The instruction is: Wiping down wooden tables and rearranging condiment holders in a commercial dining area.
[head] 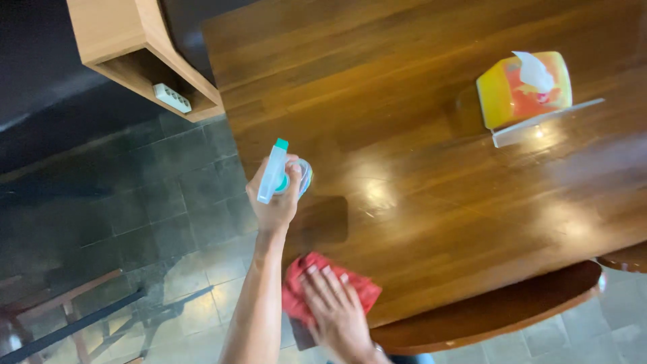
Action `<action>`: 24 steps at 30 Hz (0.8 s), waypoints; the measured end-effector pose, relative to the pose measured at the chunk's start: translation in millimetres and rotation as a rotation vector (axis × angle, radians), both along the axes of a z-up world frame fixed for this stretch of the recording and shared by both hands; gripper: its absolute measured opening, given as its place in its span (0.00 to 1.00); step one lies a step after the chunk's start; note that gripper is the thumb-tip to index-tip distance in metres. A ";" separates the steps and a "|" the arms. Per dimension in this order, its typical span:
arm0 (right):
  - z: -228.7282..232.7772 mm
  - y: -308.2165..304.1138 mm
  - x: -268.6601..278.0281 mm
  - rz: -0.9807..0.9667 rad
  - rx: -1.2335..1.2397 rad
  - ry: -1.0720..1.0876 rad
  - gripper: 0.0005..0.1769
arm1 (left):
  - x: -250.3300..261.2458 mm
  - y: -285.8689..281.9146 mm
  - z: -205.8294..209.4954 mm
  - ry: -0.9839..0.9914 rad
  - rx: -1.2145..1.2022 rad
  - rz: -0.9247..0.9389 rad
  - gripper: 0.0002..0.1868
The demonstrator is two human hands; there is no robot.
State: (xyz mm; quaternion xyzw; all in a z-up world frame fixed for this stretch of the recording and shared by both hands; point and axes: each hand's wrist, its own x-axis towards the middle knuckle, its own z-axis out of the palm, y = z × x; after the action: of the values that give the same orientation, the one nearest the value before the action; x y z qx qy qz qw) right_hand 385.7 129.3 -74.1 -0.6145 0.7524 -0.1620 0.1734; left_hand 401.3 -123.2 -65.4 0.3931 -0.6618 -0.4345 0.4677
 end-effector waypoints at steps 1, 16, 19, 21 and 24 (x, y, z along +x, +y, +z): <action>-2.2 9.0 4.3 0.066 0.019 -0.034 0.49 | -3.0 9.8 0.3 0.004 0.006 0.007 0.07; -53.5 192.9 -394.9 -0.476 -0.023 0.419 0.49 | -38.3 169.8 8.0 0.011 -0.061 0.049 0.04; -67.2 169.9 -409.2 -0.709 0.100 0.437 0.51 | -37.7 183.5 10.4 -0.016 -0.069 0.093 0.04; -55.3 139.0 -375.0 -0.827 0.174 0.442 0.50 | -40.4 187.5 10.4 -0.014 -0.062 0.117 0.04; -35.4 94.8 -284.9 -0.636 0.030 0.384 0.51 | -42.5 188.9 7.5 0.024 -0.060 0.148 0.05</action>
State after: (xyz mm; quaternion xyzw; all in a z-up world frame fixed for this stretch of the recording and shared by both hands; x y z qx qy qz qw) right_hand 100.8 224.0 -109.5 -0.3666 0.9268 -0.0785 -0.0207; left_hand 358.9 65.7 -57.9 0.4215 -0.6381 -0.3835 0.5177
